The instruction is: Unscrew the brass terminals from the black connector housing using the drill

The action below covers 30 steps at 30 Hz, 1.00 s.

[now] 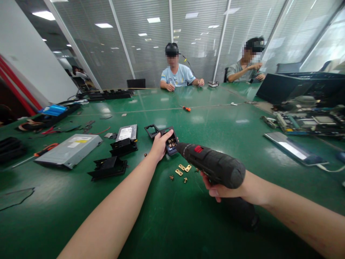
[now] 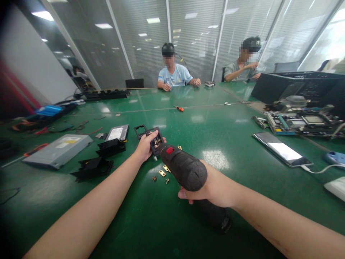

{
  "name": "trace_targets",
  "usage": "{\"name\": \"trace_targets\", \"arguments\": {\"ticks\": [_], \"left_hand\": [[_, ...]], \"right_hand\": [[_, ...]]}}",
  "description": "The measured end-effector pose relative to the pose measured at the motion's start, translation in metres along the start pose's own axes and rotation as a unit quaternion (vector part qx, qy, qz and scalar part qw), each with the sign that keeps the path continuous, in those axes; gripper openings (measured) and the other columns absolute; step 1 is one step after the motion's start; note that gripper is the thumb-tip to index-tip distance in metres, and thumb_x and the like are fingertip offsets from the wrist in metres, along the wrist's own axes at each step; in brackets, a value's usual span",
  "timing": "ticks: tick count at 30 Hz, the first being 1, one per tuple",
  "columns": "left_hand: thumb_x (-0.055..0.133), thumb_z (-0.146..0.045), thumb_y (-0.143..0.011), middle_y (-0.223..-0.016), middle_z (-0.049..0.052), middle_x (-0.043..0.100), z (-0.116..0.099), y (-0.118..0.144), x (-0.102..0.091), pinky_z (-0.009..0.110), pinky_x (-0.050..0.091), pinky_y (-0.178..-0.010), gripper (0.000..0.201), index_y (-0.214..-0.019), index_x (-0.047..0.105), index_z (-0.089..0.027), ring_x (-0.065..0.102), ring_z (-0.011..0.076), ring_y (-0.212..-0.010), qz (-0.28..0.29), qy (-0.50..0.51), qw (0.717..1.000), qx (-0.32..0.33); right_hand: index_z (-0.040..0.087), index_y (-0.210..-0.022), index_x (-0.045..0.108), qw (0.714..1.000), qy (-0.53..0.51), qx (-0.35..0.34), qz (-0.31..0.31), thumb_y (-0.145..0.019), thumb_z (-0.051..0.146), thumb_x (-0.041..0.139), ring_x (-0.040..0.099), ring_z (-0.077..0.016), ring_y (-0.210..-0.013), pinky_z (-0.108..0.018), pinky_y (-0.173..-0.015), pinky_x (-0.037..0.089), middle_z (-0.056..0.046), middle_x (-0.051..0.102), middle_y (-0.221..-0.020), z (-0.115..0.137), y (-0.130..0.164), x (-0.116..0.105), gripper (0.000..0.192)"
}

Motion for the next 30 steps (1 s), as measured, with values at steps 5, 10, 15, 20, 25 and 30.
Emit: {"name": "trace_targets", "arguments": {"ticks": [5, 10, 15, 20, 25, 30], "left_hand": [[0.092, -0.04, -0.075, -0.081, 0.008, 0.077, -0.0007, 0.0, 0.0014, 0.042, 0.066, -0.076, 0.042, -0.096, 0.065, -0.017, 0.078, 0.0258, -0.073, -0.003, -0.001, 1.0, 0.004], [0.092, -0.042, -0.075, -0.082, 0.009, 0.077, 0.001, -0.001, 0.0009, 0.042, 0.066, -0.076, 0.042, -0.094, 0.064, -0.017, 0.079, 0.0277, -0.077, -0.004, 0.0, 1.0, 0.001], [0.091, -0.042, -0.076, -0.082, 0.008, 0.076, 0.0007, -0.0011, 0.0004, 0.043, 0.067, -0.078, 0.04, -0.093, 0.065, -0.017, 0.079, 0.0277, -0.078, -0.003, -0.002, 1.0, 0.004], [0.091, -0.041, -0.076, -0.082, 0.008, 0.077, -0.001, 0.0003, 0.001, 0.042, 0.067, -0.076, 0.039, -0.093, 0.066, -0.017, 0.078, 0.0273, -0.077, 0.0, -0.005, 1.0, 0.008], [0.091, -0.042, -0.076, -0.081, 0.008, 0.077, -0.0009, 0.0004, 0.0004, 0.042, 0.066, -0.078, 0.04, -0.094, 0.065, -0.017, 0.079, 0.0274, -0.078, -0.002, -0.008, 1.0, 0.003], [0.092, -0.041, -0.076, -0.081, 0.008, 0.077, -0.0012, 0.0, 0.0003, 0.043, 0.067, -0.08, 0.04, -0.093, 0.065, -0.017, 0.079, 0.027, -0.078, -0.004, -0.005, 1.0, 0.001]], "right_hand": [[0.018, -0.106, 0.063, 1.0, -0.001, 0.015, -0.006, -0.076, 0.033, 0.093, 0.066, -0.015, -0.064, -0.027, -0.056, 0.056, 0.0, 0.068, -0.083, 0.0038, 0.0004, 0.0009, 0.045], [0.018, -0.103, 0.064, 1.0, 0.002, 0.014, 0.002, -0.077, 0.033, 0.093, 0.066, -0.0142, -0.062, -0.026, -0.057, 0.056, 0.0, 0.068, -0.081, 0.0062, 0.0013, 0.0022, 0.041], [0.019, -0.104, 0.064, 1.0, 0.002, 0.013, 0.001, -0.077, 0.032, 0.093, 0.066, -0.0143, -0.063, -0.026, -0.056, 0.056, 0.0, 0.068, -0.08, 0.0081, 0.0008, 0.0022, 0.042], [0.018, -0.096, 0.064, 1.0, 0.005, 0.007, 0.009, -0.078, 0.036, 0.093, 0.066, -0.0144, -0.061, -0.028, -0.058, 0.058, -0.001, 0.068, -0.079, 0.007, 0.0005, 0.0017, 0.038], [0.017, -0.098, 0.066, 1.0, 0.015, 0.011, 0.004, -0.076, 0.035, 0.093, 0.066, -0.0149, -0.061, -0.027, -0.055, 0.055, -0.001, 0.068, -0.079, 0.0095, -0.0001, 0.002, 0.04], [0.018, -0.114, 0.067, 1.0, 0.021, 0.003, 0.01, -0.078, 0.036, 0.093, 0.064, -0.0139, -0.06, -0.024, -0.052, 0.054, 0.0, 0.067, -0.078, 0.0093, -0.0016, 0.0017, 0.048]]}}
Point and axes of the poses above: each hand's wrist, its own y-axis away from the middle knuckle, its own x-axis out of the palm, z = x × y, the point moved 3 cm from there along -y, towards the middle knuckle
